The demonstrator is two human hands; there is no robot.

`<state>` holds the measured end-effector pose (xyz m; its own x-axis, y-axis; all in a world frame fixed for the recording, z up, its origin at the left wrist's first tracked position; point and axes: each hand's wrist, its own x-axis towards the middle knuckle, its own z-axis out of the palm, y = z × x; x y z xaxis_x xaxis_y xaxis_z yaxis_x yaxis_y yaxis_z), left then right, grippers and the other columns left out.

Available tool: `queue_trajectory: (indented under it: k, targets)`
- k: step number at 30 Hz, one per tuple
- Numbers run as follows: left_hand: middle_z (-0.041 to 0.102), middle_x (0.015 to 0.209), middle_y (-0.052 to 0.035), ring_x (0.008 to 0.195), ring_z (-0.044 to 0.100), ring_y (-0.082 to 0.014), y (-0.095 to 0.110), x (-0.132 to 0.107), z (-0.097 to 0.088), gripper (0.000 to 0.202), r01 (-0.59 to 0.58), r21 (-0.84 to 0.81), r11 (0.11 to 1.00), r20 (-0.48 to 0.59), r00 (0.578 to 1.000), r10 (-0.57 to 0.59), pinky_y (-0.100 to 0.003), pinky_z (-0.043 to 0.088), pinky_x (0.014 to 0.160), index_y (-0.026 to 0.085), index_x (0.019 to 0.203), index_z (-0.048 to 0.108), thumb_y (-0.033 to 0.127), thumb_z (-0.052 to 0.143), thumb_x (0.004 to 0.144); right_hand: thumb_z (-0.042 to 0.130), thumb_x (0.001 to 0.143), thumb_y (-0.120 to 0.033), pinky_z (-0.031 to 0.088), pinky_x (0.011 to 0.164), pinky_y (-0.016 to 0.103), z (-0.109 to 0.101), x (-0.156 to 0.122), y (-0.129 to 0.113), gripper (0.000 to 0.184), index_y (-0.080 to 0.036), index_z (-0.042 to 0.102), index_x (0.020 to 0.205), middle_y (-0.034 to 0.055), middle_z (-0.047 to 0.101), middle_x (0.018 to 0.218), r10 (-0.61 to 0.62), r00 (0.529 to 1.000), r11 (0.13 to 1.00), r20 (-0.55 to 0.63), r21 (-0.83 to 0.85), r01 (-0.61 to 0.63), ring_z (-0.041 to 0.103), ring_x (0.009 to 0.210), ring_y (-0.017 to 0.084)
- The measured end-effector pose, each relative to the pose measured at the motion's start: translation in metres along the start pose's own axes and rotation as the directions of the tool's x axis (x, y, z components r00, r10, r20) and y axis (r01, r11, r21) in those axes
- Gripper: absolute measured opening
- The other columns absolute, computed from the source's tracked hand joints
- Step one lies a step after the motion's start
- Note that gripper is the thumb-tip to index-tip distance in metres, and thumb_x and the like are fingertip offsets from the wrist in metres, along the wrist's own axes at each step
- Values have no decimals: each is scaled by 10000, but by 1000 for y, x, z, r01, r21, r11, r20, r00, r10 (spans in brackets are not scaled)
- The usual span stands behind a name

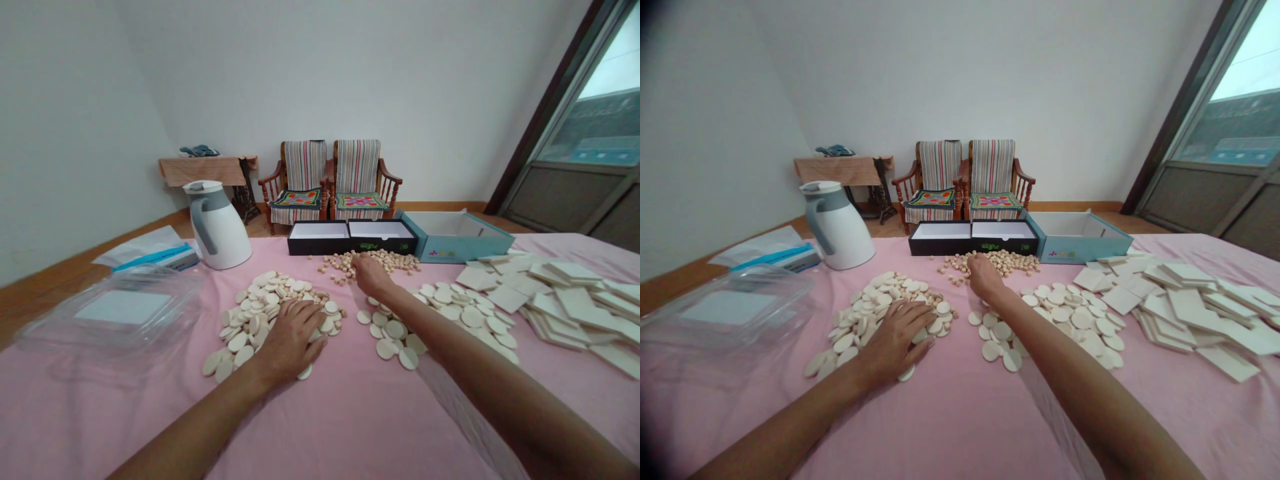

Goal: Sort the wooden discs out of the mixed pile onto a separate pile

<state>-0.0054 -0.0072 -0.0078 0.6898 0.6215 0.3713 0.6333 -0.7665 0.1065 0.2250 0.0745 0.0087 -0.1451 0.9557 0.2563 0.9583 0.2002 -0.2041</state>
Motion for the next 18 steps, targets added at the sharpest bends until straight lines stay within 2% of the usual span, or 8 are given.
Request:
queue_trajectory:
  k: [2, 4, 7, 10, 14, 18]
  targets:
    - [583, 1245, -87, 1178, 464, -265, 1, -1, -1, 333, 4, -5, 1000, 2, 1000, -4, -503, 252, 1050, 186, 1166, 569, 305, 537, 857, 444, 808, -69, 393, 774, 280, -3, 6, -7, 301, -118, 625, 1043, 156, 603, 1034, 28, 997, 1000, -72, -7, -28, 564, 927, 212]
    - [582, 1244, -87, 1178, 462, -262, 1, -1, -1, 340, 5, -9, 1000, -1, 1000, -5, -498, 252, 1053, 181, 1171, 565, 302, 542, 854, 459, 817, -116, 393, 779, 267, -2, 5, -21, 262, -146, 652, 992, 121, 630, 994, -21, 996, 999, -82, 32, 24, 572, 910, 197]
    - [576, 1253, -88, 1187, 456, -258, 2, 0, -1, 358, 3, -8, 1000, -6, 1000, -3, -490, 251, 1061, 174, 1176, 561, 292, 561, 838, 505, 817, -223, 402, 744, 246, 7, -3, -46, 209, -166, 683, 910, 79, 673, 913, -139, 990, 979, 33, 157, 133, 592, 842, 175]
    - [578, 1250, -91, 1197, 451, -261, 2, 0, -1, 355, 3, -3, 1000, 4, 1000, -3, -488, 254, 1064, 170, 1173, 564, 293, 556, 841, 515, 806, -235, 400, 696, 235, 18, -10, -59, 220, -171, 694, 917, 67, 696, 877, -140, 986, 969, 92, 218, 118, 601, 790, 162]
    - [572, 1261, -91, 1217, 439, -265, 0, -1, 1, 353, 1, -1, 1000, 11, 1000, -1, -493, 246, 1070, 178, 1183, 562, 299, 542, 852, 488, 796, -176, 396, 690, 223, 16, -18, -51, 229, -174, 696, 891, 53, 705, 857, -85, 996, 953, 15, 293, 77, 601, 768, 146]
    - [566, 1271, -96, 1199, 457, -260, -2, -2, 2, 349, -13, 0, 1000, -5, 1000, 13, -493, 261, 1061, 178, 1182, 567, 293, 543, 853, 481, 783, -187, 396, 670, 222, -7, -37, -18, 218, -179, 689, 850, 36, 700, 828, -8, 997, 946, -81, 322, 34, 597, 735, 140]
